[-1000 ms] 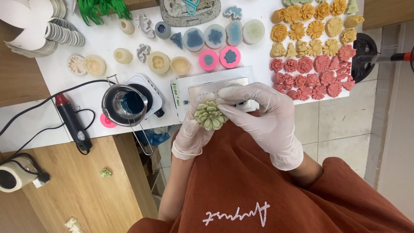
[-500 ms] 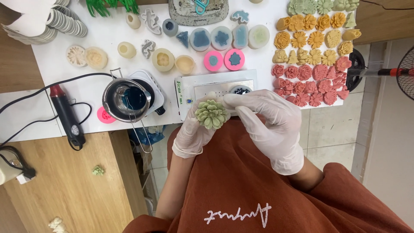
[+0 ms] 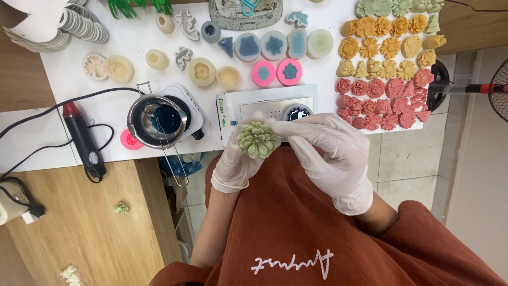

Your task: Preparing, molding, and finishing decorative wax shapes such as succulents and flowers.

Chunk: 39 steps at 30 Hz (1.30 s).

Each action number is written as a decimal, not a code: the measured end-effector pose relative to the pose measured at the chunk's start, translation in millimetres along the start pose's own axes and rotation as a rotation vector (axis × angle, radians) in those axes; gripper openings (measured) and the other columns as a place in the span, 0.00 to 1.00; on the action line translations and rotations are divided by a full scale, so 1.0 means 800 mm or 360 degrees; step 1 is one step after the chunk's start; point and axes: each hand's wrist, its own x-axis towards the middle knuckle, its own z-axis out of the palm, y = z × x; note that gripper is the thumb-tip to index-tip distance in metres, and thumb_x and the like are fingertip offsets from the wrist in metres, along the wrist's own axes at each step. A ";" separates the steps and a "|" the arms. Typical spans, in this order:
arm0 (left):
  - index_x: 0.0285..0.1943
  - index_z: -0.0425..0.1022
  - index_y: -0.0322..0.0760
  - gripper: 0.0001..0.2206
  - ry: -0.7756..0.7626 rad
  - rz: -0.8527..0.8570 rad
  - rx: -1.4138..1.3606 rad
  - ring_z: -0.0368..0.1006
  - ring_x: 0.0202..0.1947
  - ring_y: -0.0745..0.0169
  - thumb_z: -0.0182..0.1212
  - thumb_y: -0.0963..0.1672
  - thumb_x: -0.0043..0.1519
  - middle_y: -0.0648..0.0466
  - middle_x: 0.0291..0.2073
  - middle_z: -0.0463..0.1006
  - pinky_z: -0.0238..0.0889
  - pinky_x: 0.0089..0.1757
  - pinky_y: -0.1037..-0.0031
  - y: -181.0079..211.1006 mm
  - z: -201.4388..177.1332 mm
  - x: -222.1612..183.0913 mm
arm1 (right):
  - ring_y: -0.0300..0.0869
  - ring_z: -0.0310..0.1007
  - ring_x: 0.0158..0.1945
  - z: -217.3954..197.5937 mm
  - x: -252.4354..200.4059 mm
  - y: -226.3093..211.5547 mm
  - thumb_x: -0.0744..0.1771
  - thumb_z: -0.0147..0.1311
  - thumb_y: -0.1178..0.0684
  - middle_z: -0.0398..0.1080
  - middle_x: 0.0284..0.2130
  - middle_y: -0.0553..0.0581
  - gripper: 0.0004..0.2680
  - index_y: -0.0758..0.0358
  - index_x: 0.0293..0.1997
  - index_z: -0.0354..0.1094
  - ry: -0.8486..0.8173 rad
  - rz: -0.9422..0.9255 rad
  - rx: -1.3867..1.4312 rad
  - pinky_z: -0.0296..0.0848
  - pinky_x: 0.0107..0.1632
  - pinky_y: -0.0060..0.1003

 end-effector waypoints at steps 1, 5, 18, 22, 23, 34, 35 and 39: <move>0.73 0.63 0.31 0.38 0.0017 0.0003 0.0007 0.71 0.63 0.52 0.79 0.49 0.57 0.45 0.62 0.74 0.64 0.66 0.58 0.000 -0.002 -0.001 | 0.41 0.80 0.43 0.000 0.000 0.000 0.66 0.60 0.67 0.79 0.39 0.54 0.09 0.63 0.49 0.78 -0.0008 -0.0005 0.0010 0.77 0.47 0.33; 0.74 0.62 0.32 0.40 0.0046 0.0017 0.0015 0.70 0.65 0.54 0.79 0.50 0.56 0.46 0.64 0.72 0.62 0.66 0.59 -0.001 -0.005 -0.001 | 0.41 0.79 0.43 0.001 -0.001 0.003 0.65 0.60 0.67 0.79 0.38 0.53 0.10 0.63 0.49 0.78 -0.0021 -0.0044 0.0024 0.76 0.46 0.32; 0.74 0.62 0.32 0.38 -0.0044 0.0055 0.0001 0.70 0.66 0.51 0.78 0.49 0.58 0.43 0.66 0.71 0.62 0.67 0.58 0.003 -0.010 0.002 | 0.42 0.78 0.43 0.004 0.004 -0.001 0.65 0.61 0.67 0.79 0.39 0.53 0.11 0.63 0.50 0.77 -0.0068 -0.0194 -0.0074 0.76 0.47 0.34; 0.75 0.62 0.32 0.39 -0.0044 0.0061 -0.0017 0.70 0.65 0.52 0.78 0.49 0.58 0.42 0.66 0.71 0.62 0.65 0.59 0.001 -0.019 0.001 | 0.43 0.78 0.43 0.004 0.002 0.001 0.64 0.61 0.66 0.78 0.39 0.54 0.11 0.63 0.50 0.77 -0.0080 -0.0194 -0.0088 0.75 0.47 0.35; 0.75 0.62 0.32 0.39 -0.0045 0.0062 -0.0024 0.70 0.65 0.52 0.79 0.49 0.57 0.42 0.67 0.71 0.62 0.65 0.59 0.001 -0.021 0.002 | 0.44 0.78 0.43 0.005 0.000 0.002 0.64 0.61 0.66 0.78 0.39 0.54 0.11 0.63 0.50 0.77 -0.0072 -0.0185 -0.0082 0.75 0.48 0.35; 0.76 0.61 0.32 0.39 -0.0073 0.0056 -0.0054 0.71 0.64 0.54 0.78 0.49 0.58 0.47 0.63 0.73 0.61 0.67 0.60 -0.001 -0.015 0.006 | 0.43 0.79 0.48 0.004 -0.002 0.003 0.63 0.60 0.65 0.78 0.44 0.56 0.14 0.63 0.53 0.76 -0.0062 -0.0096 -0.0012 0.76 0.52 0.35; 0.76 0.61 0.32 0.39 -0.0070 0.0049 -0.0062 0.71 0.64 0.55 0.78 0.49 0.59 0.48 0.63 0.73 0.62 0.67 0.60 -0.001 -0.015 0.006 | 0.44 0.79 0.48 0.004 -0.002 0.004 0.63 0.60 0.65 0.79 0.44 0.57 0.14 0.63 0.53 0.76 -0.0078 -0.0110 -0.0006 0.76 0.52 0.35; 0.76 0.61 0.32 0.39 -0.0078 0.0049 -0.0053 0.72 0.63 0.55 0.78 0.49 0.59 0.49 0.62 0.74 0.63 0.65 0.61 0.000 -0.012 0.006 | 0.44 0.79 0.49 0.005 -0.004 0.007 0.63 0.59 0.65 0.79 0.44 0.56 0.14 0.63 0.53 0.76 -0.0075 -0.0134 0.0014 0.77 0.53 0.34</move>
